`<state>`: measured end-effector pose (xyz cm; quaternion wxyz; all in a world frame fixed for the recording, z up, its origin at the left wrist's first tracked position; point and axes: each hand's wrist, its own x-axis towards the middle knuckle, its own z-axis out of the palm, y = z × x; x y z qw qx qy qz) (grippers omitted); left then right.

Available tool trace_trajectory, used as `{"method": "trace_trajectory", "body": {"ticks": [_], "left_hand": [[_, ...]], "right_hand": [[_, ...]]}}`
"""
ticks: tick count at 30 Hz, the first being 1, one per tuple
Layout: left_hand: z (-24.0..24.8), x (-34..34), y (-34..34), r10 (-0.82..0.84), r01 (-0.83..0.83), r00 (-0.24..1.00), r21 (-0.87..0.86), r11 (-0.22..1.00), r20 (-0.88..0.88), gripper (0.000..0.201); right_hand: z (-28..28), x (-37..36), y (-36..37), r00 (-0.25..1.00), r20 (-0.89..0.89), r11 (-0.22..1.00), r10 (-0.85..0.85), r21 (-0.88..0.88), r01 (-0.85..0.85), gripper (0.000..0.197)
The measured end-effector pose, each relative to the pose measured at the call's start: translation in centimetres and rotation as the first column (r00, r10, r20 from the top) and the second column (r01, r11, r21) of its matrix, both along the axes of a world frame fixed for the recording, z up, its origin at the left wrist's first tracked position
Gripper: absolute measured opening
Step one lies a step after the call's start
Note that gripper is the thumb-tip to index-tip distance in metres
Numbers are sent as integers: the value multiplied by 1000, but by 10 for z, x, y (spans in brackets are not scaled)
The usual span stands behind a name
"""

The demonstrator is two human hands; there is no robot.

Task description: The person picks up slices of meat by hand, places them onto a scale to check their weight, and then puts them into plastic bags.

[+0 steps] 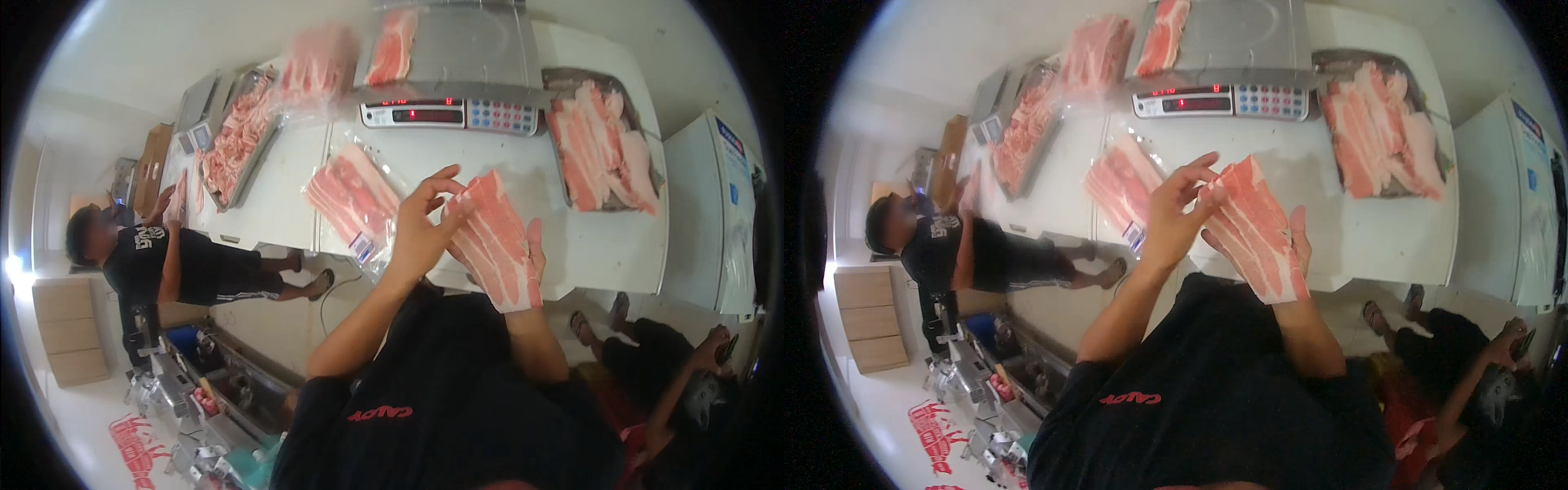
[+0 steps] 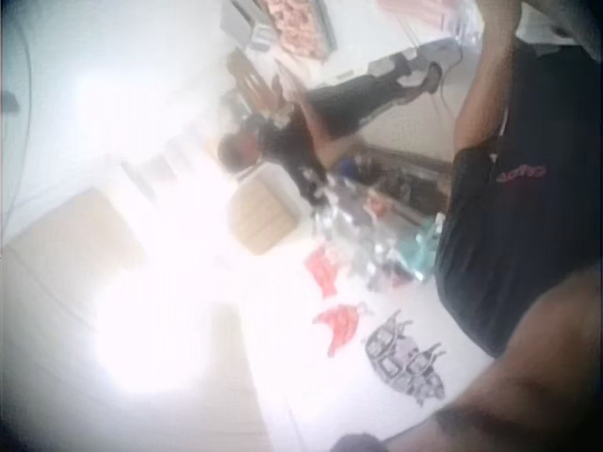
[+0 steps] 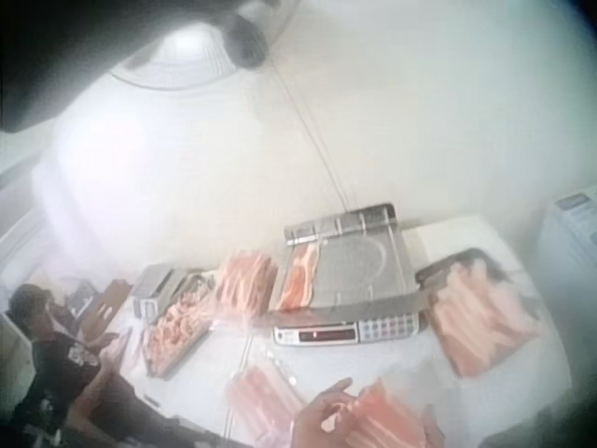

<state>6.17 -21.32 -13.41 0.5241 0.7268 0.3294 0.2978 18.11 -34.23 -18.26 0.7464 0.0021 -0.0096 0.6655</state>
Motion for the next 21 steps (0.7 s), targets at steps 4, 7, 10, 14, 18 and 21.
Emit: {"method": "trace_trajectory", "body": {"ticks": [4,7,10,14,18,21], "left_hand": [[-5,-85,0,245,-118,913,362,925,-327,49],[-27,-124,-9,314,182,750,638,748,-582,52],[-52,-144,-5,264,319,664,585,746,-699,36],[-53,-159,14,89,461,674,512,725,-733,21],[-33,-170,30,-20,485,778,581,653,-628,17],[-27,-177,33,-60,479,800,574,665,-597,19]], "right_hand": [[-40,-22,-33,999,-16,984,42,-173,-45,92],[-70,-41,-62,996,-32,958,80,-272,-86,87],[-96,-61,-83,983,-58,930,173,-318,-182,86],[-93,-91,-63,981,-38,900,193,-392,-192,79],[-86,-127,2,981,-78,881,175,-432,-191,68],[-69,-149,75,992,-9,938,127,-324,-123,68]]}}
